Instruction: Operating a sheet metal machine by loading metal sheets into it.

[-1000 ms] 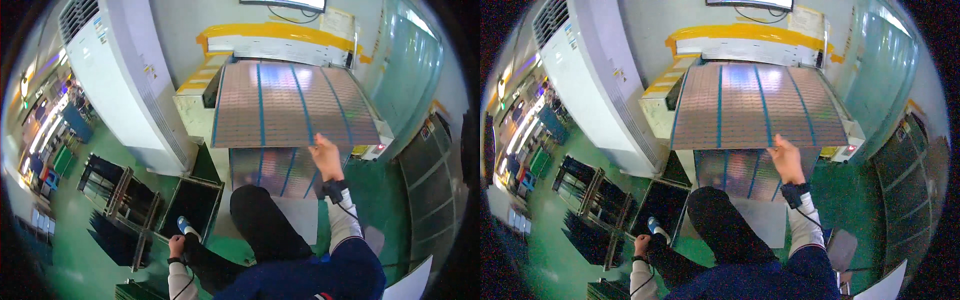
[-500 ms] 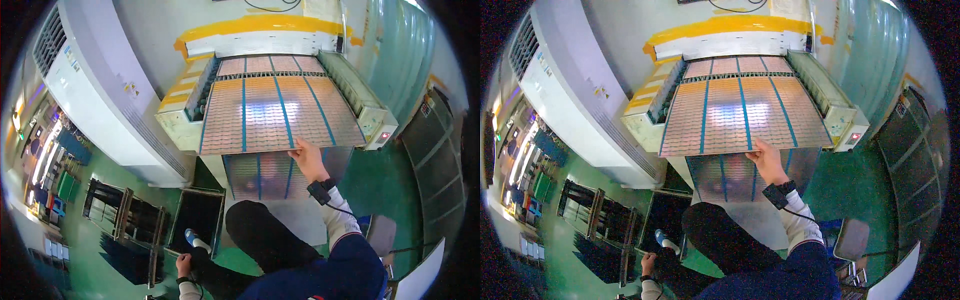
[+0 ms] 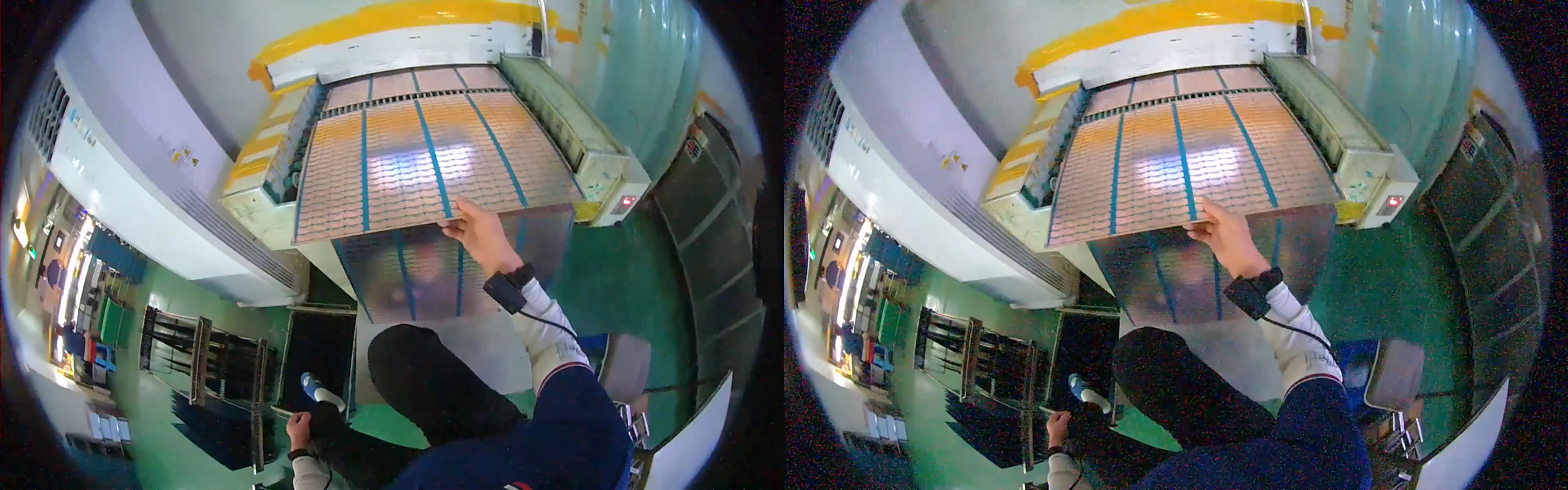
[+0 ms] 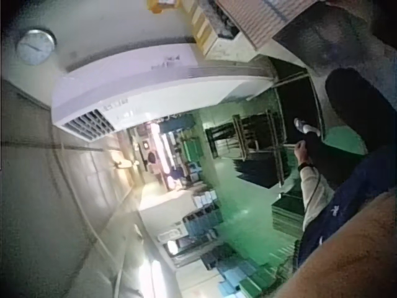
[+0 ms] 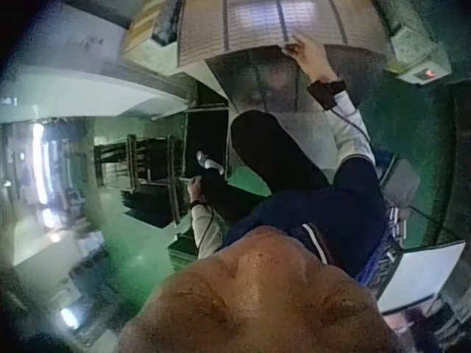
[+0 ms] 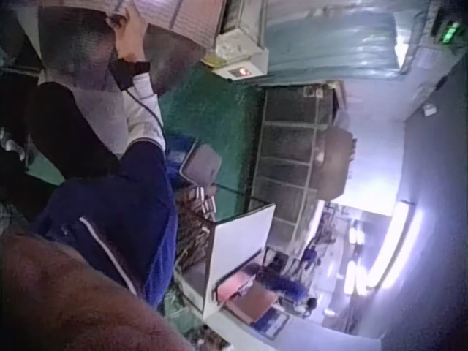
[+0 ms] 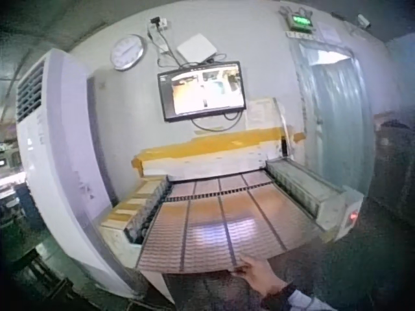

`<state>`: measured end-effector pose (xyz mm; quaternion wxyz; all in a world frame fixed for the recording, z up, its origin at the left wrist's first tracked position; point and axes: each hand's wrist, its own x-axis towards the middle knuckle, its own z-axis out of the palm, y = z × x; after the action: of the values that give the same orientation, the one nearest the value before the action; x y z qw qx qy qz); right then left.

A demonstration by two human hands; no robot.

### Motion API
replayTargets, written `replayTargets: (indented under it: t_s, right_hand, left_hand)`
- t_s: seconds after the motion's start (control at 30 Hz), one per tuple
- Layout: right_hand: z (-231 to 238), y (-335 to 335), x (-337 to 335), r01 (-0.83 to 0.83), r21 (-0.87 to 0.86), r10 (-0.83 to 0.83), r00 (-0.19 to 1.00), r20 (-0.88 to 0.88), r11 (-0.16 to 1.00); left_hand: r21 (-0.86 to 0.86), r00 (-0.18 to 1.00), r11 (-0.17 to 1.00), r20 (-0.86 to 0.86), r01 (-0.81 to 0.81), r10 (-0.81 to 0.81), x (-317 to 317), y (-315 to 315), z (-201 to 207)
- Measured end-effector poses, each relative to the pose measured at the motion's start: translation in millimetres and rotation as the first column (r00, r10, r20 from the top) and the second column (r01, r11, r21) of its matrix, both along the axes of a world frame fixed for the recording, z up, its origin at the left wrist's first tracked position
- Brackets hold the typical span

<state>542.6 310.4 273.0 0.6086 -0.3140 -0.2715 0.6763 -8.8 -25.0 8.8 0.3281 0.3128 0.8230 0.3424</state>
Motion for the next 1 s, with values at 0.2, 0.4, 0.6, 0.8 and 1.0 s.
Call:
replayTargets:
  t_s: [0.2,0.4,0.6,0.8,1.0]
  right_hand:
    - [-6,-12,14,-0.083,0.103,0.047,0.951,0.307,0.991]
    - [-80,-24,100,0.372,0.19,-0.418,0.792,0.446,0.908]
    - [-135,-39,200,0.749,0.419,-0.817,0.276,0.506,0.513]
    - [-139,-48,200,0.764,0.328,-0.734,0.266,0.625,0.556]
    - [-154,-56,205,0.685,0.501,-0.702,0.021,0.712,0.529]
  left_hand:
    - [-0.034,1.0,0.999,0.031,0.002,-0.001,-13,-3,-14]
    - [-0.078,0.994,0.996,0.105,-0.032,0.041,-10,3,-18]
    - [-0.091,0.999,0.996,0.051,0.008,-0.004,-6,6,-15]
    - [-0.045,1.0,0.999,0.005,0.019,-0.019,-11,-7,-20]
    - [-0.044,1.0,0.999,-0.011,0.019,-0.02,-11,-9,-27]
